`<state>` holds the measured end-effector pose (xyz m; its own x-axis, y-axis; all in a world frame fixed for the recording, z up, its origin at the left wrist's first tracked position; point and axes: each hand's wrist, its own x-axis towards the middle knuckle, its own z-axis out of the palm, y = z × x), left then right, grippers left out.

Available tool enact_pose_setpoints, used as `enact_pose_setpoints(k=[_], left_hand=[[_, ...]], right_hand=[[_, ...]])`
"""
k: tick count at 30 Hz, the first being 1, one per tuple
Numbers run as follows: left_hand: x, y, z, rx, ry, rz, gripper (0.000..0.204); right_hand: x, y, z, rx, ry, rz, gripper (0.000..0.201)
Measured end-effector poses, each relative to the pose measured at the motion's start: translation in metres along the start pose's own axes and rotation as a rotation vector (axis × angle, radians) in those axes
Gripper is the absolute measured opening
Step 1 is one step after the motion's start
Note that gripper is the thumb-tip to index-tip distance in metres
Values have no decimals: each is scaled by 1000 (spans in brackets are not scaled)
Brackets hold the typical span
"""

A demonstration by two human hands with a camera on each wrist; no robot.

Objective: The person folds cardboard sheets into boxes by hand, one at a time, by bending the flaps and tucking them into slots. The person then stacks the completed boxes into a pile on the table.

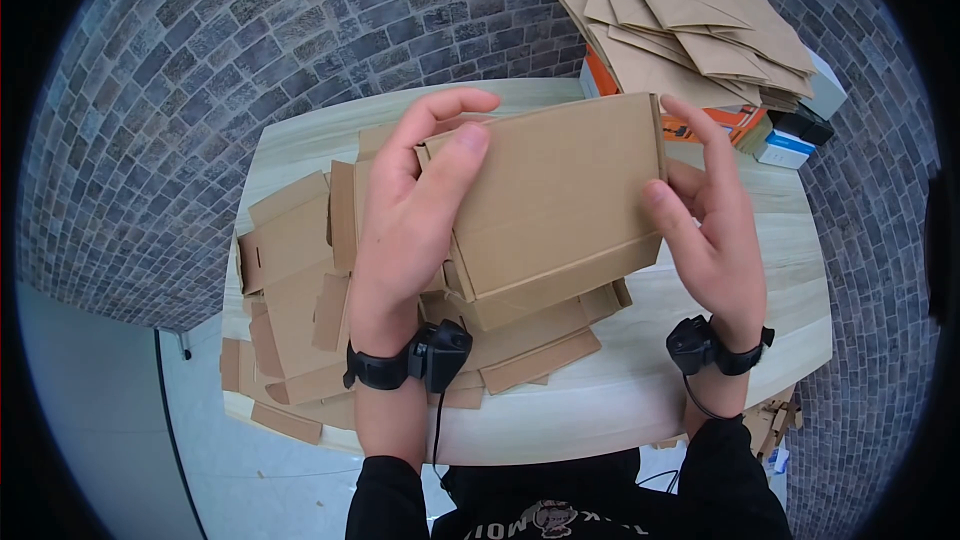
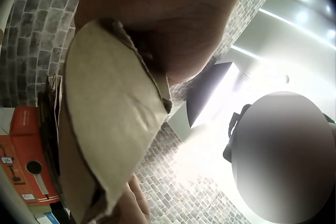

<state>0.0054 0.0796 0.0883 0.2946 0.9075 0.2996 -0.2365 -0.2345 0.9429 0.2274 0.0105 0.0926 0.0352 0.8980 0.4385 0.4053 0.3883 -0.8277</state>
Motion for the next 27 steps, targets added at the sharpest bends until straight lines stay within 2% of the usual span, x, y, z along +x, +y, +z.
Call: enact_pose_setpoints(k=[4,10,12,14,17,19,23,27], left_hand=[[1,0,-1,-10,6,58,27],[2,5,0,-113,102,88,28],[3,5,0,-137,123,95,30],[3,5,0,-222,188,27,32],[5,0,-8,-178,137,15,33],[6,0,-5,-174,126,-5,33],[6,0,-6,-192,112,-56,34],[5,3,-11,-167,107,-73,34]], right_hand=[[0,-3,-2,-186,-20,-92,60],[-1,-4,-9,-41,-60,-172,67],[-1,-6,-11,-87,-105,-220,72],[-1,-6,-9,-132,-151,-267,78],[1,-5,-4,-56,-130,-253,84],[7,-4,-8,-367,-133,-518,90],[8,-2,-4,-356,-134,-513,93],[8,-7,-2,-309,-217,-522,100]])
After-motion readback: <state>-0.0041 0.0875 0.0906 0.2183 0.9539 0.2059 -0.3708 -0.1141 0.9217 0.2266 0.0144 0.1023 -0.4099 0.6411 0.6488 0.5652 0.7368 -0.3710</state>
